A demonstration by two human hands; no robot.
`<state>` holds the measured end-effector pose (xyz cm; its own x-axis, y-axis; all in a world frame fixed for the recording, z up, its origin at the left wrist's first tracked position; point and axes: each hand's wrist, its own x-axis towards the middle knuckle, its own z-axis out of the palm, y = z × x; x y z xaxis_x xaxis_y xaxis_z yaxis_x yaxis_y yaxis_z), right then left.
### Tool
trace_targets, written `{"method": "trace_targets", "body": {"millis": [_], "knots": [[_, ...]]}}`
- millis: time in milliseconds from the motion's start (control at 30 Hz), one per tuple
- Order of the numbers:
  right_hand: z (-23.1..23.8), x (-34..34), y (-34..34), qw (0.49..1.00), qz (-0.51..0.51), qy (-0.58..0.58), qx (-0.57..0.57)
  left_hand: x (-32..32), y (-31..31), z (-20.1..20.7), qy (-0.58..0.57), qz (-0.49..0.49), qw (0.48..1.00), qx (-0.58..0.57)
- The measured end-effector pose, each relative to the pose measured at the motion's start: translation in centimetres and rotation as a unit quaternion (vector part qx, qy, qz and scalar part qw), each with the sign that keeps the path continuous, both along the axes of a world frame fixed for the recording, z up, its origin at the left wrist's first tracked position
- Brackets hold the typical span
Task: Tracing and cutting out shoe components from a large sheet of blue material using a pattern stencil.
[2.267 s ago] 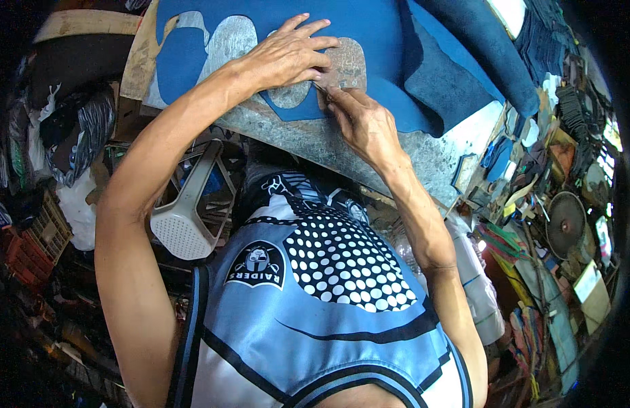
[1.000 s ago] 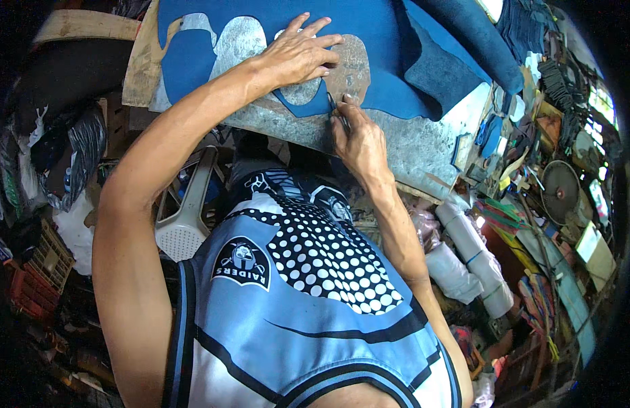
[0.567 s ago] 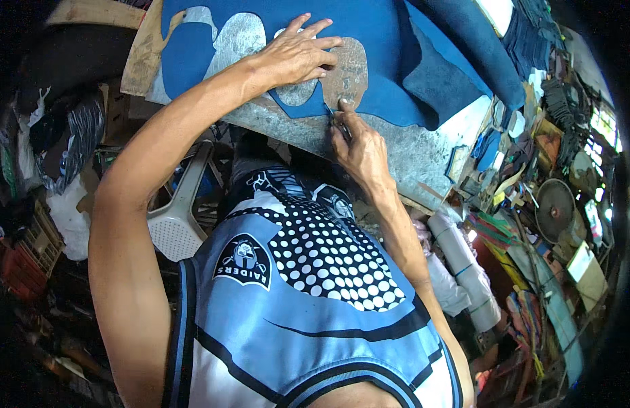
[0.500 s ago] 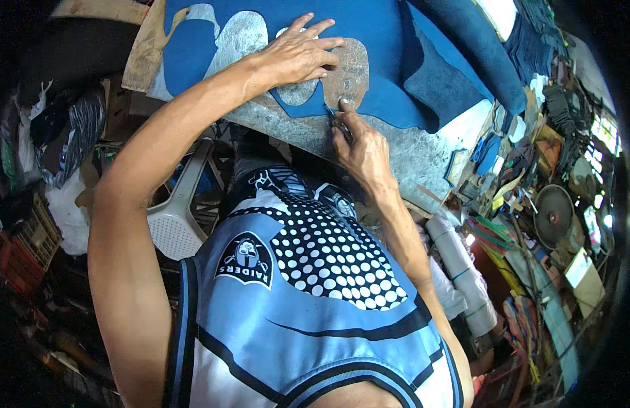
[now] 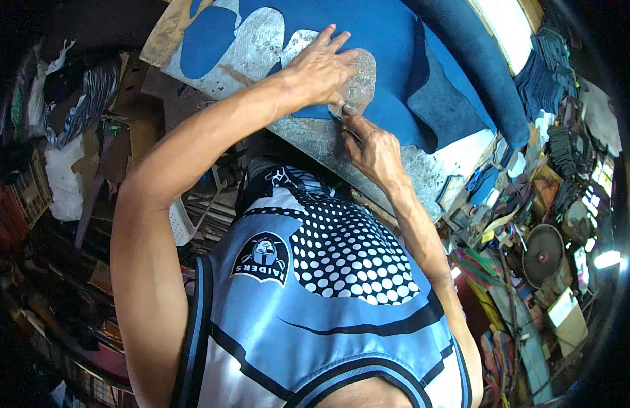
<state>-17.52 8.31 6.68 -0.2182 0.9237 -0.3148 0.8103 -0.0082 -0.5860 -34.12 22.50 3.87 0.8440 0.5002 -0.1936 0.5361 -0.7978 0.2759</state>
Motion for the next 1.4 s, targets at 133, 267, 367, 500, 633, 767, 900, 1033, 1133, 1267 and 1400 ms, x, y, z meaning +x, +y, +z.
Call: {"method": "trace_targets", "body": {"millis": [133, 267, 367, 500, 633, 767, 900, 1033, 1133, 1267, 1400], "knots": [[0.5, 0.4, 0.7, 0.999, 0.035, 0.0, -0.003, 0.5, -1.3, 0.2, 0.03, 0.032, 0.999, 0.016], [0.5, 2.0, 1.3, 0.996, 0.085, -0.01, 0.035, 0.6, -1.8, -0.1, 0.026, 0.041, 0.999, 0.013], [0.9, 4.0, 1.7, 0.992, 0.123, -0.037, 0.0, 1.0, -2.1, -0.1, 0.043, 0.053, 0.998, -0.002], [0.5, 5.7, 2.4, 0.987, 0.148, -0.047, 0.034, 1.3, -2.2, 0.1, 0.06, 0.063, 0.996, -0.005], [0.5, 5.5, 3.1, 0.985, 0.169, -0.035, 0.027, 1.5, -2.5, 0.0, 0.06, 0.088, 0.994, 0.01], [0.7, 5.3, 3.2, 0.984, 0.169, -0.047, 0.01, 2.8, -3.2, 2.0, 0.069, 0.126, 0.989, -0.044], [0.8, 2.1, 3.5, 0.982, 0.177, -0.044, 0.048, -0.9, -3.2, 2.3, 0.051, 0.139, 0.989, 0.01], [1.3, 0.6, 4.4, 0.975, 0.205, -0.054, 0.062, -3.1, -3.2, 2.5, 0.051, 0.151, 0.987, 0.018], [1.6, 0.7, 4.9, 0.965, 0.233, -0.071, 0.099, -3.2, -3.7, 2.3, 0.042, 0.161, 0.986, 0.022], [1.6, 1.4, 5.8, 0.953, 0.273, -0.093, 0.092, -3.2, -3.8, 2.4, 0.045, 0.162, 0.985, 0.022], [2.3, 1.5, 6.8, 0.942, 0.309, -0.094, 0.089, -3.1, -3.9, 2.4, 0.047, 0.162, 0.985, 0.022]]}}
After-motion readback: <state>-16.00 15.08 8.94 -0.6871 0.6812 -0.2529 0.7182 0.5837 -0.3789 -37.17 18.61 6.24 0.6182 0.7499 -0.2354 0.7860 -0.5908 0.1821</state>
